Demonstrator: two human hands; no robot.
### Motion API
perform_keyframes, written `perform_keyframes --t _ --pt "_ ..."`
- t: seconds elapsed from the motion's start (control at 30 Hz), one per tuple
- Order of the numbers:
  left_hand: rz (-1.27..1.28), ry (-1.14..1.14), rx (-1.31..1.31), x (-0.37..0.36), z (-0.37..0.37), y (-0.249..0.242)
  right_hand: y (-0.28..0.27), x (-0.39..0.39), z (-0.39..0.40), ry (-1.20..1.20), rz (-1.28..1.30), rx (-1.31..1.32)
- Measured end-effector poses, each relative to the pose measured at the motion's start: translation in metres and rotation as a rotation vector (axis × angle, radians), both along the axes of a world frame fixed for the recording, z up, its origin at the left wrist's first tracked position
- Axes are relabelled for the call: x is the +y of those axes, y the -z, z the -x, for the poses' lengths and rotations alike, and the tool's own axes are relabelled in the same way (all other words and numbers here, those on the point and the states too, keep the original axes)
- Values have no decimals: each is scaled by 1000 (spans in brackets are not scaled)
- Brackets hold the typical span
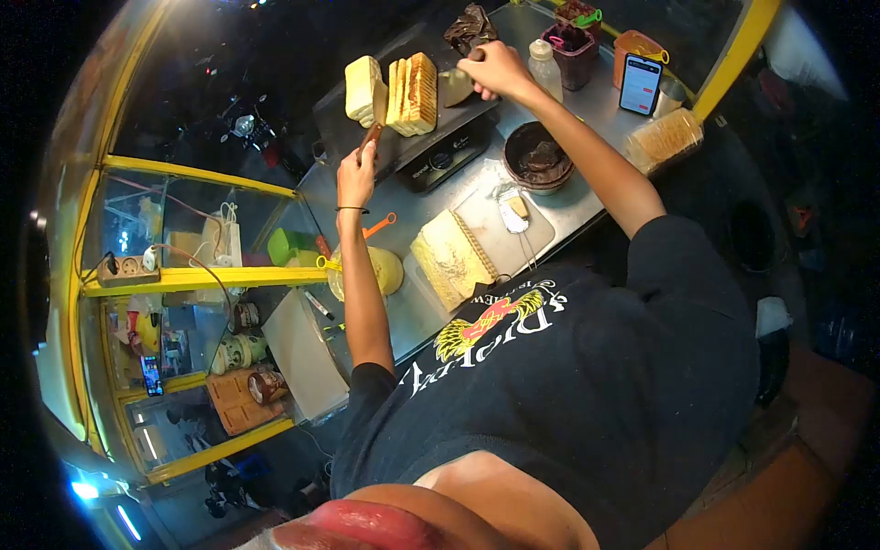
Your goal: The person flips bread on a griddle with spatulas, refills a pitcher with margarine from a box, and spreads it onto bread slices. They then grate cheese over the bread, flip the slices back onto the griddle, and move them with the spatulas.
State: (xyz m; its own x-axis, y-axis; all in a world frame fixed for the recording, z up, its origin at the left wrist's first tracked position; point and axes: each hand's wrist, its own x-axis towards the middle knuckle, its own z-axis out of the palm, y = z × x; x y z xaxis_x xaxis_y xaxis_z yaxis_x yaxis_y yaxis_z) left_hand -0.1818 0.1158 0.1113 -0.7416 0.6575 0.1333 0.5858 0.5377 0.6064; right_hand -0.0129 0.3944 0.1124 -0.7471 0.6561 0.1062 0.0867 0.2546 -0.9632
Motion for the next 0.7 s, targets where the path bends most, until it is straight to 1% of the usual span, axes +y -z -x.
perform_keyframes --t 0.07,0.1,0.17,0.23,0.3,0.33,0.4,0.43,0.47,0.5,0.53,0.57,0.63,0.67,0.7 --pt "28 1 16 4 -4 -1 5 3 -6 -11 282 -50" --pt "59 5 33 7 -7 -2 8 2 -3 -10 279 -51" --pt "39 13 29 15 -14 -6 19 -1 6 -14 420 -2" --pt "11 22 23 21 -20 -6 18 1 14 -40 403 -24" --pt "-8 19 26 29 -18 2 6 3 17 11 269 29" --pt "-44 8 -24 34 -18 5 3 5 18 32 187 39" --pt "-95 -11 -85 42 -21 11 -4 11 13 57 25 -16" --pt "-142 11 -28 45 -24 14 -11 12 7 64 -66 -58" --pt "-117 -1 15 49 -27 14 -17 13 1 65 -71 -56" --pt "-91 -15 58 52 -31 15 -21 12 -6 69 -232 -88" --pt "-84 8 24 53 -44 2 -23 9 -11 72 -392 -121" --pt "-79 16 63 55 -50 0 -17 7 -13 71 -396 -122" --pt "13 -10 150 59 -64 -4 -7 -2 -13 68 -586 24" --pt "12 -17 149 60 -71 -7 -17 -16 -18 27 -465 -74" --pt "37 -32 147 62 -75 -9 -15 -23 -16 40 -562 -58"
